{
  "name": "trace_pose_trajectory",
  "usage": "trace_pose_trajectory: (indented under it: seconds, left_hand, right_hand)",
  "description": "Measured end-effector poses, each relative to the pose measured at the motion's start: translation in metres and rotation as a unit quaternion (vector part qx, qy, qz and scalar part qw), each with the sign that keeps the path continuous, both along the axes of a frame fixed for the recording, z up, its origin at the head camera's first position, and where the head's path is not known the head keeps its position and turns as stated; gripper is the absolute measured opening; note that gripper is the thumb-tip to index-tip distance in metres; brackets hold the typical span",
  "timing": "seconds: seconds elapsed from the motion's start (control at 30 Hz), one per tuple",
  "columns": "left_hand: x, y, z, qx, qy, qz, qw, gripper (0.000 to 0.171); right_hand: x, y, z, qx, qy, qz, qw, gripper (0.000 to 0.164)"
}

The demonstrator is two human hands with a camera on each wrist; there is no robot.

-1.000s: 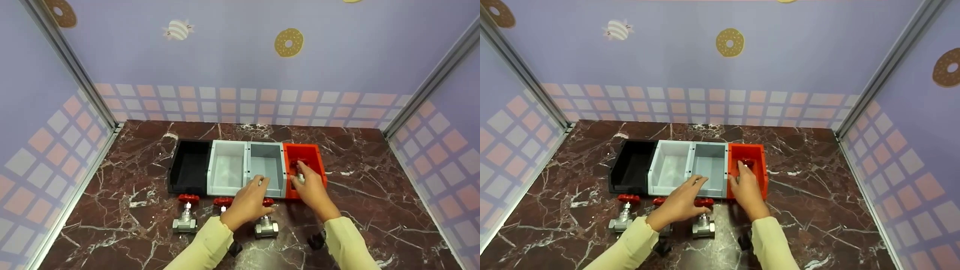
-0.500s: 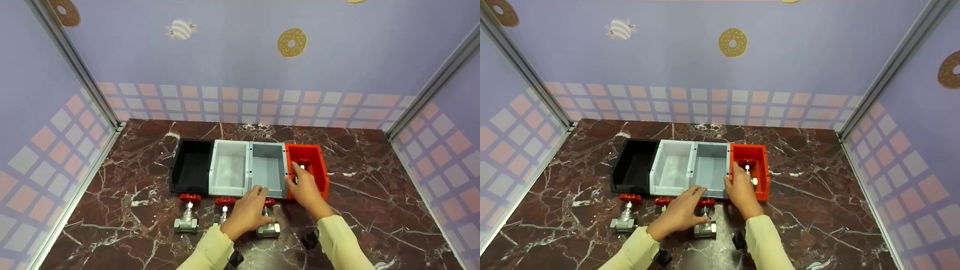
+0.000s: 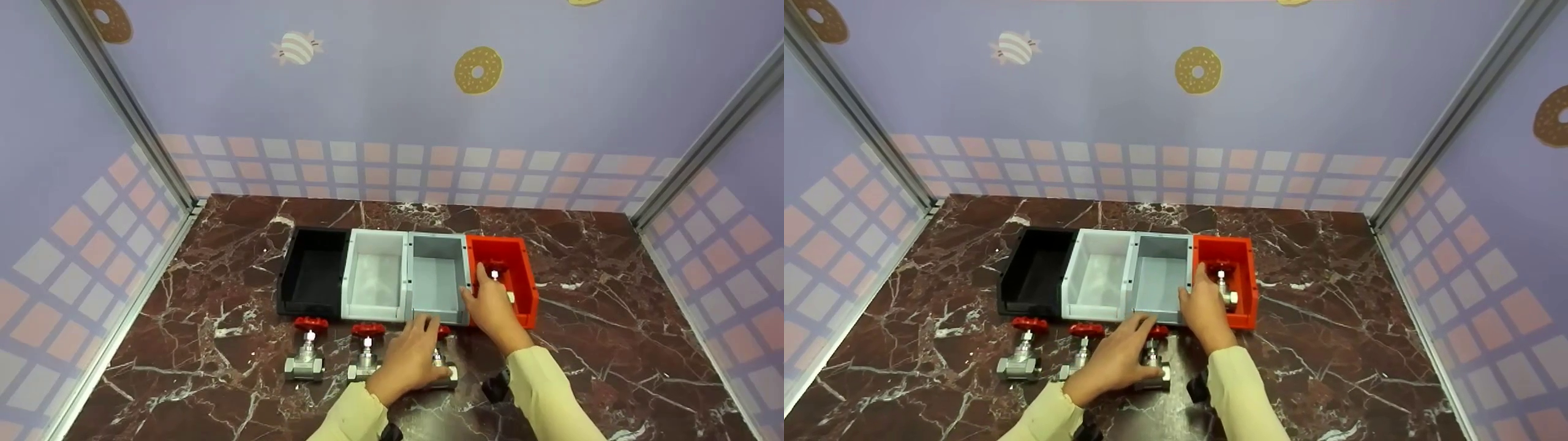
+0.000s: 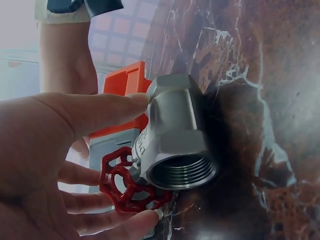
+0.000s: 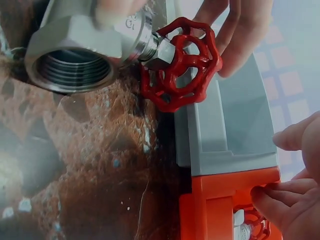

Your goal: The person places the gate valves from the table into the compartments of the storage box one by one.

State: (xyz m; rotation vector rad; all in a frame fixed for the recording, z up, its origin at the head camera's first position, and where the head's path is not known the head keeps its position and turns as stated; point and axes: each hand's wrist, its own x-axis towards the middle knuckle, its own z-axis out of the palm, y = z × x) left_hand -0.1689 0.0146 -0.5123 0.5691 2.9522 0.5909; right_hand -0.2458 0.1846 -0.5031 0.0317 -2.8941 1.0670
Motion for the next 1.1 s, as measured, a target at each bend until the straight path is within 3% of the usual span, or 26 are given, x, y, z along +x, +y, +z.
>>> trace_pose_trajectory:
  seconds: [0.5, 0.8, 1.0, 1.1]
  left_hand:
    - [0.006, 0.006, -0.006, -0.017, 0.014, 0.000, 0.9998, 0.109]
    - [0.009, 0.011, -0.009, -0.027, 0.031, 0.006, 0.9992, 0.113]
    - [0.011, 0.014, -0.012, -0.026, 0.049, 0.006, 0.9985, 0.113]
    - [0.011, 0.016, -0.014, -0.021, 0.051, 0.007, 0.9984, 0.114]
  right_hand:
    - [-0.009, -0.009, 0.000, 0.015, -0.036, -0.033, 0.999, 0.065]
    - [-0.011, -0.011, 0.000, 0.036, -0.036, -0.041, 0.998, 0.061]
    - [-0.012, -0.011, 0.000, 0.055, -0.013, -0.040, 0.998, 0.045]
    - [-0.012, -0.011, 0.001, 0.060, -0.015, -0.039, 0.997, 0.050]
